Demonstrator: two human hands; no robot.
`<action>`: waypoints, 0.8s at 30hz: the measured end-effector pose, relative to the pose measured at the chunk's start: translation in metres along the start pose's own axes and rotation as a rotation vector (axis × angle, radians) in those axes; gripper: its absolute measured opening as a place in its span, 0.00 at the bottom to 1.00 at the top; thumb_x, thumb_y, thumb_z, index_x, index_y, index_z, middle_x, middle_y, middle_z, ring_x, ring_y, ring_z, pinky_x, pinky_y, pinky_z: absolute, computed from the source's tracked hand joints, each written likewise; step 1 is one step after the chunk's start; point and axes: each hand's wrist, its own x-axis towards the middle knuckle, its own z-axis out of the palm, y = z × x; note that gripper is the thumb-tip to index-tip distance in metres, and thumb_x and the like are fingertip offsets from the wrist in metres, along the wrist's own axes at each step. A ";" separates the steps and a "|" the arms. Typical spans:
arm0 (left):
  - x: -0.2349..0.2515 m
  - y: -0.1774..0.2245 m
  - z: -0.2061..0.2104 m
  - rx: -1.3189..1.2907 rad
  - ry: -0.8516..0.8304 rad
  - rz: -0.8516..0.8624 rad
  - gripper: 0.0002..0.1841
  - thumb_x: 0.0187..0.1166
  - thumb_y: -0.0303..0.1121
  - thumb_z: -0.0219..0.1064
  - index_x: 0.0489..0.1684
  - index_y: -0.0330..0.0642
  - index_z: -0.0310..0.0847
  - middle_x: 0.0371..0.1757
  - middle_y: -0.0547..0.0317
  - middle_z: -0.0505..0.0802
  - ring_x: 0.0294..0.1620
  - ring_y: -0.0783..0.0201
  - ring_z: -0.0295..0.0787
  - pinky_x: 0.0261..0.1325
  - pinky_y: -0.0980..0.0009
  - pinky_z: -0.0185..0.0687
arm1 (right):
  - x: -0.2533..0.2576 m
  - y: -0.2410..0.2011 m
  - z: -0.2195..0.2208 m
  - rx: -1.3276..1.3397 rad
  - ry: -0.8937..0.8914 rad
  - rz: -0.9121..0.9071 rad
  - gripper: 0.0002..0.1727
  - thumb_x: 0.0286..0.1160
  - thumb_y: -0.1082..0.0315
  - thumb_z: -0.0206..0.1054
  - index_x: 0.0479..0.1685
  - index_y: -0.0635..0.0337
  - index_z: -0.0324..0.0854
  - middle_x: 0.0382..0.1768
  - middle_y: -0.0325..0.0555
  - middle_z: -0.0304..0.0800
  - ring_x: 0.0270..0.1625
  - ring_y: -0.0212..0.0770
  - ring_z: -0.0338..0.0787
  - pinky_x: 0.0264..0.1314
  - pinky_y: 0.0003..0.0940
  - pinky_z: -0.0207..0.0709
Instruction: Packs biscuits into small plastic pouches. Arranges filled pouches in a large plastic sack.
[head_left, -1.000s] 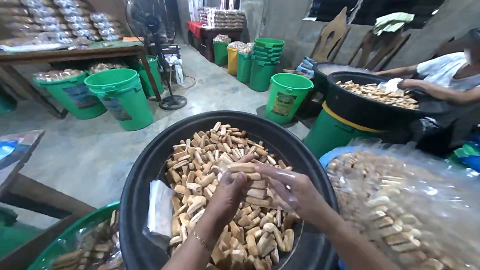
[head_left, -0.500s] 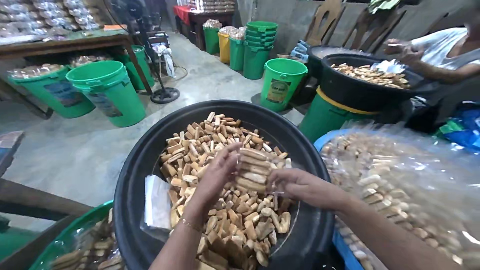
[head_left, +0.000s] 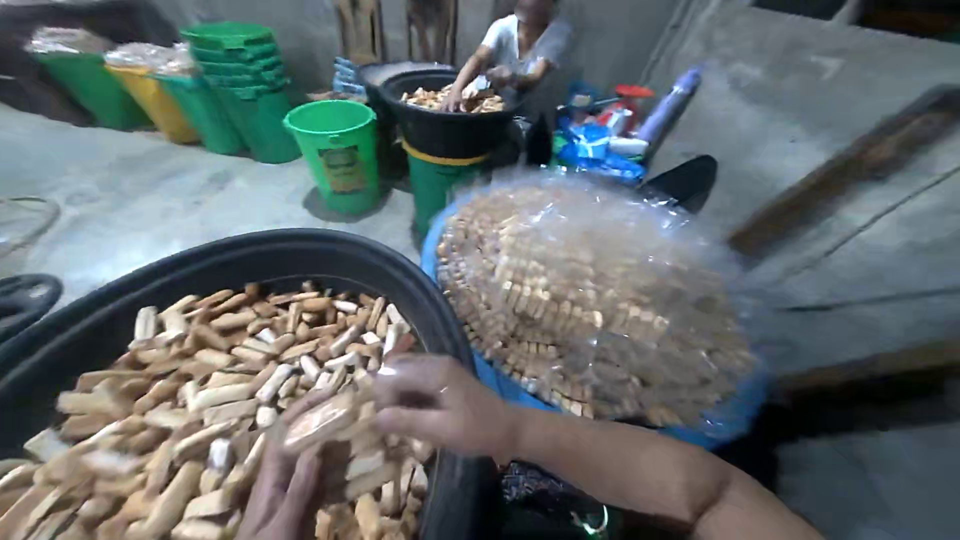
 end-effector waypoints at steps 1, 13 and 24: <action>0.001 0.000 -0.006 0.037 -0.149 0.037 0.27 0.91 0.47 0.52 0.85 0.48 0.52 0.57 0.81 0.90 0.49 0.80 0.89 0.55 0.77 0.88 | -0.004 -0.003 -0.025 -0.026 0.032 -0.014 0.11 0.77 0.73 0.64 0.31 0.74 0.83 0.37 0.51 0.89 0.45 0.31 0.87 0.52 0.26 0.80; -0.007 0.032 -0.038 0.200 -0.037 0.059 0.15 0.91 0.27 0.48 0.54 0.54 0.83 0.33 0.78 0.96 0.29 0.77 0.93 0.37 0.76 0.93 | -0.011 0.064 -0.157 -1.169 -0.681 0.749 0.18 0.88 0.78 0.52 0.71 0.70 0.78 0.68 0.68 0.82 0.68 0.71 0.84 0.68 0.67 0.74; -0.110 0.018 -0.144 1.567 -0.410 -0.739 0.17 0.80 0.28 0.69 0.60 0.21 0.83 0.60 0.20 0.85 0.66 0.22 0.81 0.64 0.32 0.77 | 0.024 0.037 -0.095 -1.121 -0.173 0.181 0.09 0.77 0.72 0.69 0.47 0.71 0.88 0.53 0.71 0.88 0.56 0.71 0.89 0.55 0.66 0.83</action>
